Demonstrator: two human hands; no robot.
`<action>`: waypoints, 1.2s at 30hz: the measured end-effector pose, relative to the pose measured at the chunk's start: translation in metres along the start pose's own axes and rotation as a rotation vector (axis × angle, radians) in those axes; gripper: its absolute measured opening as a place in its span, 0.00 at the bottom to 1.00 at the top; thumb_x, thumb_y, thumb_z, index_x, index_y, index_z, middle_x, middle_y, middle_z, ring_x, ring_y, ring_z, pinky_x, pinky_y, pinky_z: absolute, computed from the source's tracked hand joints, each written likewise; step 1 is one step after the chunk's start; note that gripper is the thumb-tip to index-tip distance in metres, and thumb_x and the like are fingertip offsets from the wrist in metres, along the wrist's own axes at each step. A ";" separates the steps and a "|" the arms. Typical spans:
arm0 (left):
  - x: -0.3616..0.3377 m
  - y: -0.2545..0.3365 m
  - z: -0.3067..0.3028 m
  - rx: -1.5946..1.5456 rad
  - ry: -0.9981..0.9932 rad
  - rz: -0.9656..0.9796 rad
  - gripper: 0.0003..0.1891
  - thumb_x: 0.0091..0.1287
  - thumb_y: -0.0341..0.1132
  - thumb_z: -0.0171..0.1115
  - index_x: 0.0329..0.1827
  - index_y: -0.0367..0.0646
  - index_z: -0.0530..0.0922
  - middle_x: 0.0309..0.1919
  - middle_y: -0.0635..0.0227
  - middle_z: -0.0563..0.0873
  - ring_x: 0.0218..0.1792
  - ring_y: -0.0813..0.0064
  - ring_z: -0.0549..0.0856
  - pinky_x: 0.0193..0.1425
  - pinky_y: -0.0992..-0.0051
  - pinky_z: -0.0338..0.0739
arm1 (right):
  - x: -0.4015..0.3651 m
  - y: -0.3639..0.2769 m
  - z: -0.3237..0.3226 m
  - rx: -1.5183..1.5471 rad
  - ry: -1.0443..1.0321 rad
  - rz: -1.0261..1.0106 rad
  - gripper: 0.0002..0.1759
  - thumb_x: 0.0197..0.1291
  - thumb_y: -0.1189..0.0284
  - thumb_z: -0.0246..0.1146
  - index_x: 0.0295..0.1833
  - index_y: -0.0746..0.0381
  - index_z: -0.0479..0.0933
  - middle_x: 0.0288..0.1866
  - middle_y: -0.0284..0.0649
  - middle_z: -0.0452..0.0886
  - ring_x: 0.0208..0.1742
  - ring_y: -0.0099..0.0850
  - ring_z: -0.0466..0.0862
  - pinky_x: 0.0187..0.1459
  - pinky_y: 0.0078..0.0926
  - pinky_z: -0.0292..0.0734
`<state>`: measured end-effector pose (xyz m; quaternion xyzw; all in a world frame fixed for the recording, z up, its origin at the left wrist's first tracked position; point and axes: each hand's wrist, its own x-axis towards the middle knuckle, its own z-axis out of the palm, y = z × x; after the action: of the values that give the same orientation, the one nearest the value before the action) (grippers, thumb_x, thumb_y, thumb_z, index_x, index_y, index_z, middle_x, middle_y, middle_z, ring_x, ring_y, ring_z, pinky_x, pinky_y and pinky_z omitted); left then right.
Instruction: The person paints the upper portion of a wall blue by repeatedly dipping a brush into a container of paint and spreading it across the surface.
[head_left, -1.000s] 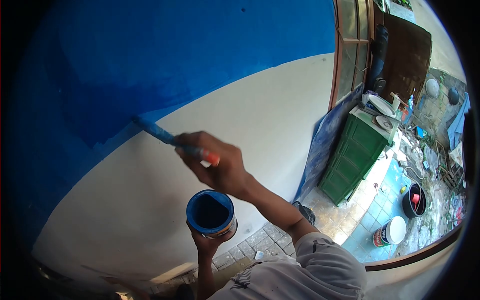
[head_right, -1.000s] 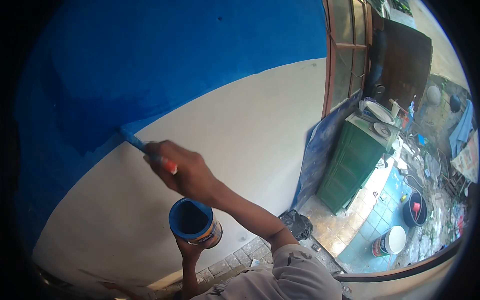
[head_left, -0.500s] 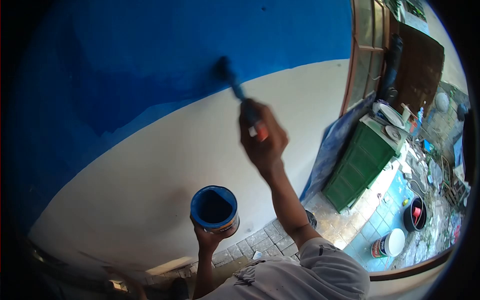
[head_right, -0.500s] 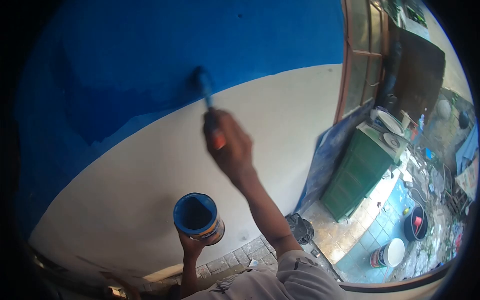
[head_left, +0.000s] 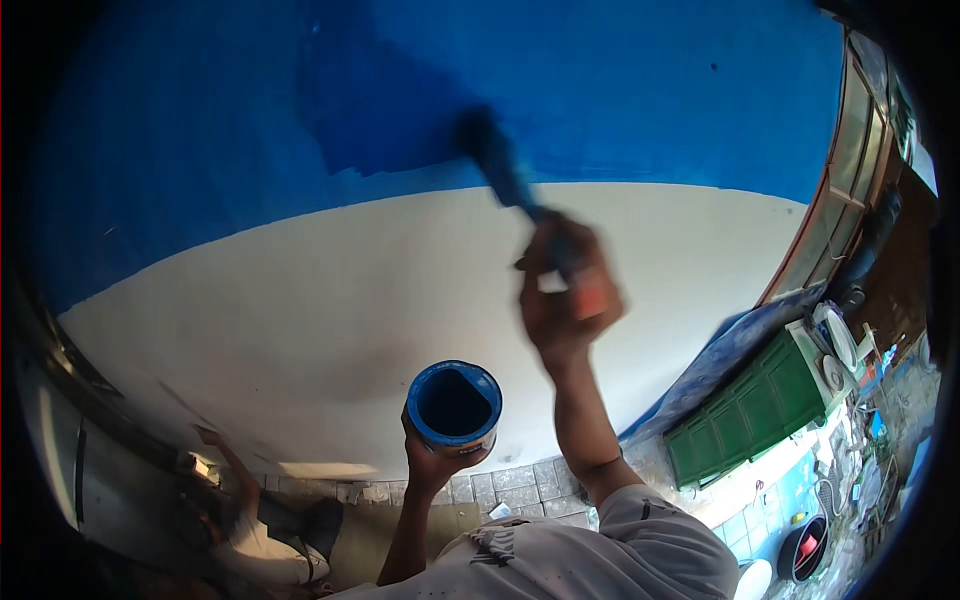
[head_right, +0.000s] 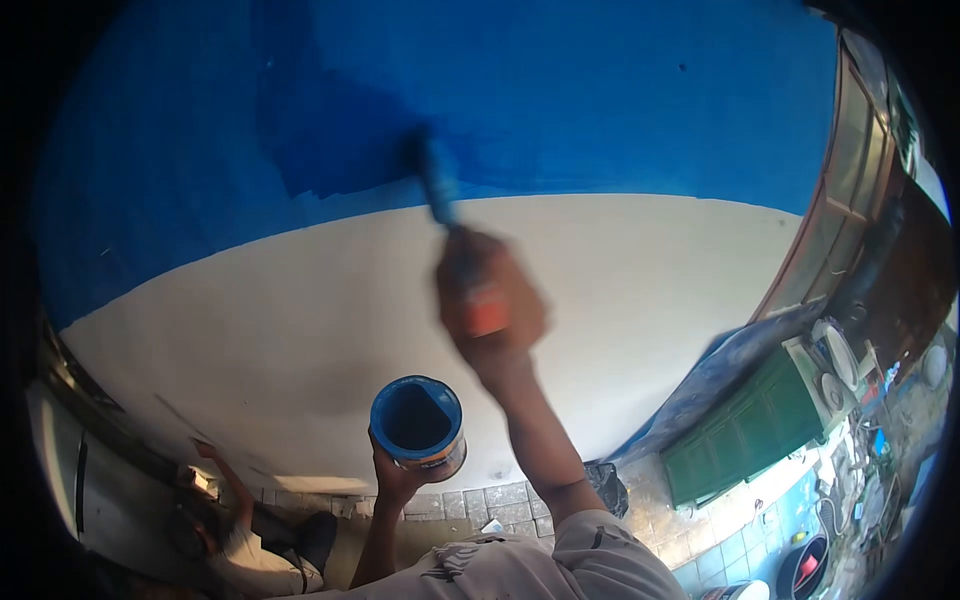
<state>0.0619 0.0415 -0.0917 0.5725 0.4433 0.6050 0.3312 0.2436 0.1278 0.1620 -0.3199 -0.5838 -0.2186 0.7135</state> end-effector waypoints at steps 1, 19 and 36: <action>-0.001 0.002 -0.007 0.006 0.001 -0.004 0.63 0.37 0.40 0.95 0.77 0.44 0.60 0.67 0.61 0.77 0.68 0.63 0.80 0.73 0.58 0.77 | -0.007 -0.019 0.011 0.079 -0.099 -0.079 0.16 0.63 0.82 0.71 0.56 0.67 0.82 0.40 0.46 0.88 0.34 0.32 0.91 0.34 0.26 0.85; -0.008 -0.008 -0.056 0.093 0.080 0.026 0.63 0.37 0.38 0.95 0.77 0.47 0.59 0.66 0.62 0.77 0.67 0.63 0.79 0.73 0.57 0.76 | 0.006 -0.006 -0.009 0.344 0.241 0.383 0.09 0.75 0.79 0.64 0.53 0.75 0.80 0.40 0.48 0.87 0.31 0.29 0.90 0.27 0.24 0.90; -0.005 -0.005 -0.050 0.076 0.018 0.041 0.62 0.38 0.42 0.95 0.76 0.46 0.60 0.66 0.59 0.77 0.67 0.61 0.80 0.72 0.57 0.77 | 0.008 0.029 0.002 0.489 0.181 0.477 0.11 0.77 0.75 0.63 0.54 0.75 0.80 0.46 0.49 0.86 0.33 0.30 0.89 0.24 0.28 0.91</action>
<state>0.0124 0.0313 -0.0953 0.5882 0.4573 0.5995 0.2926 0.2642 0.1497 0.1643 -0.2461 -0.4622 0.0730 0.8488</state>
